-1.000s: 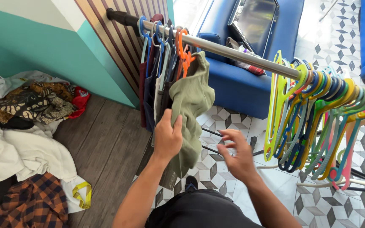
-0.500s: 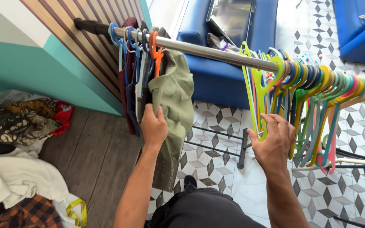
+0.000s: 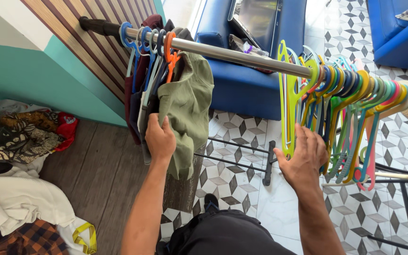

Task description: The person picks up garments from a pile on a table, places them on hangers, and hangs them on a clothing rack. The person handles a black shirt, a green shirt, and a white and yellow shirt.

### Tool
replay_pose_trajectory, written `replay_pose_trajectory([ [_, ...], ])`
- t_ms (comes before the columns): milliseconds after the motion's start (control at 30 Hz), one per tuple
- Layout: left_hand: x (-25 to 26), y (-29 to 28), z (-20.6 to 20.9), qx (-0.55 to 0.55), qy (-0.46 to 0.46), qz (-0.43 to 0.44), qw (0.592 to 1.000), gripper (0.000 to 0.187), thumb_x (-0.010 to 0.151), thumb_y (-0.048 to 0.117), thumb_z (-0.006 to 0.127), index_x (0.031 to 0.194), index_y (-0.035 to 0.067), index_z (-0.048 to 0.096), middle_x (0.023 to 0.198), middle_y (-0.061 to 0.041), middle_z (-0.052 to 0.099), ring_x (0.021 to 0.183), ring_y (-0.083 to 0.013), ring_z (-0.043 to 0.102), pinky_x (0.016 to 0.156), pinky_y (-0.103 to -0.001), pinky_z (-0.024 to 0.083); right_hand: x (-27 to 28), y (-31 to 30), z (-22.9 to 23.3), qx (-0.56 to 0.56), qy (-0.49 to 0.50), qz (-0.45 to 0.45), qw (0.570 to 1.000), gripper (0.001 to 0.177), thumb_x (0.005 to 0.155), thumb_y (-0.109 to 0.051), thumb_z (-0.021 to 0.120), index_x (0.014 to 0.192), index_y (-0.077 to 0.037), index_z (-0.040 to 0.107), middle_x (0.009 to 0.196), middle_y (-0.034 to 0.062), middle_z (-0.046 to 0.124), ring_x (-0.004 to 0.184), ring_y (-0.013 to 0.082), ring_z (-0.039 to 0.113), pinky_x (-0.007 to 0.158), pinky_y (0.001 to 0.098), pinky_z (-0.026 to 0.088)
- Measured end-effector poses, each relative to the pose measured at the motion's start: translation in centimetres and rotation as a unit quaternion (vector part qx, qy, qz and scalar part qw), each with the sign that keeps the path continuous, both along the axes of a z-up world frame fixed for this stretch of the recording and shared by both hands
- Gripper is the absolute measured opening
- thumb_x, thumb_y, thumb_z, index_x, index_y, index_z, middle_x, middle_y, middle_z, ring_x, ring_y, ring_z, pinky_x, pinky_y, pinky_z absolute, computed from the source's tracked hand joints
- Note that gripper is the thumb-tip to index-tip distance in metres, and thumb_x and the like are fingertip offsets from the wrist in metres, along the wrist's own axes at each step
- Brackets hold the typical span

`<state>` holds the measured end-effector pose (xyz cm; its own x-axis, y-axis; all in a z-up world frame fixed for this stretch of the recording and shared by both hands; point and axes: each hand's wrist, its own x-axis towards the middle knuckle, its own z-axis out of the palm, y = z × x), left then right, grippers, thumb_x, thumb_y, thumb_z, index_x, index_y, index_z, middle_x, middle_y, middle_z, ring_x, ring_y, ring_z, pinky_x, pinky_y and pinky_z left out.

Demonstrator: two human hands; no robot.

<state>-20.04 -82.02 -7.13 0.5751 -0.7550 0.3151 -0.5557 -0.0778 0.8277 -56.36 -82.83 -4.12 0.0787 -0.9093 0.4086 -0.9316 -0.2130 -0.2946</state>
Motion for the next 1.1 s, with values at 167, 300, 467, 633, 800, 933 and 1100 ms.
replay_pose_trajectory([
  [167,0.9,0.5,0.0,0.012,-0.003,-0.091,0.996,0.02,0.104,0.022,0.056,0.108,0.002,0.058,0.104,-0.019,0.067,0.096,-0.0418,0.065,0.08,-0.049,0.05,0.1,0.3,-0.5,0.005,0.004,0.001,1.0,0.092,0.071,-0.036,0.087,0.151,-0.01,0.048,0.153,0.0114,0.045,0.146,0.0341,0.03,0.117,0.0555,0.021],
  [300,1.6,1.1,-0.1,0.063,0.01,-0.077,0.995,0.024,0.101,0.025,0.058,0.108,0.003,0.06,0.105,-0.018,0.068,0.096,-0.0387,0.067,0.08,-0.048,0.051,0.5,0.2,-0.6,0.013,0.0,0.009,1.0,0.094,0.072,-0.038,0.086,0.152,-0.009,0.047,0.152,0.0154,0.044,0.145,0.0367,0.03,0.116,0.0584,0.018],
  [467,1.9,0.6,-2.7,0.125,0.129,-0.082,0.98,0.032,0.105,0.029,0.054,0.125,0.007,0.064,0.112,-0.015,0.073,0.103,-0.0299,0.07,0.089,-0.041,0.051,0.6,0.3,-0.9,0.013,-0.009,0.017,1.0,0.095,0.072,-0.04,0.085,0.153,-0.009,0.046,0.15,0.0168,0.045,0.144,0.0369,0.031,0.116,0.0589,0.018],
  [633,1.2,-1.4,-6.8,-0.021,0.34,-0.204,0.918,0.038,0.104,0.025,0.057,0.135,0.003,0.061,0.127,-0.014,0.069,0.116,-0.0228,0.062,0.101,-0.034,0.045,0.4,0.6,-1.2,0.008,-0.008,0.027,1.0,0.092,0.074,-0.04,0.084,0.152,-0.01,0.047,0.149,0.0187,0.044,0.144,0.0382,0.031,0.117,0.0592,0.018],
  [800,-0.2,-2.5,-7.5,-0.002,0.249,-0.122,0.961,0.036,0.105,0.025,0.054,0.131,0.002,0.062,0.123,-0.015,0.07,0.114,-0.0289,0.065,0.099,-0.036,0.047,0.1,1.2,-1.3,0.017,-0.013,0.025,0.999,0.09,0.075,-0.041,0.083,0.151,-0.011,0.047,0.15,0.0206,0.044,0.145,0.0392,0.03,0.117,0.0595,0.017],
  [933,-0.7,-2.6,-6.5,0.056,0.144,-0.019,0.988,0.036,0.105,0.027,0.052,0.133,0.007,0.061,0.123,-0.016,0.07,0.116,-0.0346,0.064,0.095,-0.041,0.048,-0.1,1.6,-1.4,0.03,-0.009,0.027,0.999,0.088,0.075,-0.042,0.081,0.151,-0.013,0.047,0.149,0.0224,0.042,0.145,0.0398,0.029,0.118,0.059,0.017],
  [1100,-0.2,-2.8,-7.0,0.091,0.162,-0.07,0.98,0.04,0.102,0.033,0.055,0.134,0.009,0.058,0.12,-0.018,0.071,0.111,-0.0365,0.068,0.093,-0.043,0.051,-0.1,1.8,-1.3,0.065,0.005,0.019,0.998,0.088,0.076,-0.044,0.08,0.152,-0.013,0.046,0.149,0.0223,0.042,0.147,0.0393,0.027,0.117,0.0619,0.015],
])
